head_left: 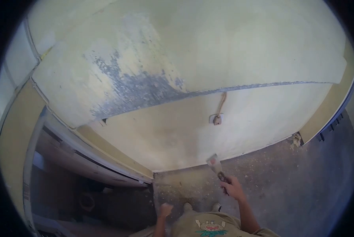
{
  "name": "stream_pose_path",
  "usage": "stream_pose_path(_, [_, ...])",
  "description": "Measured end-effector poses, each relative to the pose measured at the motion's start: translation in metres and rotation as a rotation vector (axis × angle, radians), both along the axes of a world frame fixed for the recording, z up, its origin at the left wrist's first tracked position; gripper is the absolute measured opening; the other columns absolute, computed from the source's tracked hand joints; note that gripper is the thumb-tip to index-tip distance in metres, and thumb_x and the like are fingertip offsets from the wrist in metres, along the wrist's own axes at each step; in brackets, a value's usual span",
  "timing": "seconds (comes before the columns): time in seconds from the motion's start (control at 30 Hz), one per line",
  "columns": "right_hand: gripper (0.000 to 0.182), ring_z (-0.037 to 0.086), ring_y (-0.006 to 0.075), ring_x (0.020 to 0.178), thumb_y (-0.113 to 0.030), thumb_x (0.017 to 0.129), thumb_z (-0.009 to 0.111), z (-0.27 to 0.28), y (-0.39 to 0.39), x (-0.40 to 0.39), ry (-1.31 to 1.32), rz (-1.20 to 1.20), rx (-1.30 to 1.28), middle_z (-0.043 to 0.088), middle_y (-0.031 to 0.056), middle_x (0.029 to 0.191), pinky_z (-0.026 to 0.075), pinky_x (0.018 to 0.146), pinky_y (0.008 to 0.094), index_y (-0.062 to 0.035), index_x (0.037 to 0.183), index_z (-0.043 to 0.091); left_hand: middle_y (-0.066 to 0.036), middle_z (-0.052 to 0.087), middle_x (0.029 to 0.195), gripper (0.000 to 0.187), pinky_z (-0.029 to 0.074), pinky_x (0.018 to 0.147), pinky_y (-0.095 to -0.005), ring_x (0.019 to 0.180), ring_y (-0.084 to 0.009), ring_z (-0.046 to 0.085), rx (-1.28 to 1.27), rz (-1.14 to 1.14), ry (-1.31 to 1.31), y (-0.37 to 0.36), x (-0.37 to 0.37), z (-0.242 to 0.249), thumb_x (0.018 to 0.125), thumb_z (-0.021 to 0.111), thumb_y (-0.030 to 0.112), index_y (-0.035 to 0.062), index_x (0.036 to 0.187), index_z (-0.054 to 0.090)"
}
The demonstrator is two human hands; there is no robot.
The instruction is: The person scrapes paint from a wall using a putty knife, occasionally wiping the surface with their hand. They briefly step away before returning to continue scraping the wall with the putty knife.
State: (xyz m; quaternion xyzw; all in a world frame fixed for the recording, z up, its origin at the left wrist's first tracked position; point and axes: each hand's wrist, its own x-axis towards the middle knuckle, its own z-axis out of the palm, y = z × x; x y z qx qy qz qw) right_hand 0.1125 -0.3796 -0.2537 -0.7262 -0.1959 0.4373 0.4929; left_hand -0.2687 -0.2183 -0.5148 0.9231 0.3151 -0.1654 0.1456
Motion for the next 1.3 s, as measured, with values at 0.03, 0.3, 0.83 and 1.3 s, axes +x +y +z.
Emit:
stream_pose_path(0.03, [0.014, 0.057, 0.0129, 0.052, -0.006, 0.084, 0.062, 0.025, 0.020, -0.010, 0.012, 0.010, 0.108, 0.061, 0.0075, 0.069, 0.045, 0.045, 0.0285, 0.0009, 0.096, 0.058, -0.017, 0.070, 0.091, 0.027, 0.051, 0.076, -0.0374, 0.087, -0.0247, 0.067, -0.364, 0.749, -0.367, 0.009, 0.034, 0.008, 0.092, 0.057, 0.025, 0.0013, 0.095, 0.069])
stream_pose_path(0.3, [0.032, 0.062, 0.0130, 0.060, -0.008, 0.090, 0.064, 0.119, 0.093, -0.088, 0.064, 0.153, 0.470, 0.066, 0.0092, 0.079, 0.048, 0.049, 0.0261, -0.0011, 0.118, 0.051, -0.013, 0.068, 0.105, 0.039, 0.052, 0.083, -0.0338, 0.093, -0.0197, 0.067, -1.463, 0.537, -1.534, 0.047, 0.186, 0.320, 0.100, 0.052, 0.032, -0.0012, 0.120, 0.057])
stream_pose_path(0.83, [0.028, 0.054, 0.0096, 0.060, -0.026, 0.097, 0.059, 0.254, 0.208, -0.079, -0.447, -0.049, 0.649, 0.056, 0.0045, 0.066, 0.045, 0.055, 0.0283, 0.0018, 0.094, 0.062, -0.004, 0.058, 0.067, 0.031, 0.044, 0.044, -0.0246, 0.052, -0.0096, 0.056, -0.951, 0.160, -1.578, 0.117, 0.224, 0.466, 0.104, 0.045, 0.027, 0.0002, 0.090, 0.055])
stream_pose_path(1.3, [0.019, 0.052, 0.0043, 0.059, -0.016, 0.094, 0.063, 0.269, 0.290, -0.046, -0.398, -0.324, 1.069, 0.063, 0.0036, 0.072, 0.040, 0.049, 0.0208, -0.0004, 0.083, 0.063, 0.000, 0.041, 0.060, 0.038, 0.029, 0.050, -0.0289, 0.060, -0.0053, 0.034, -0.501, 0.250, -1.852, 0.166, 0.271, 0.502, 0.100, 0.051, 0.018, -0.0018, 0.068, 0.044])
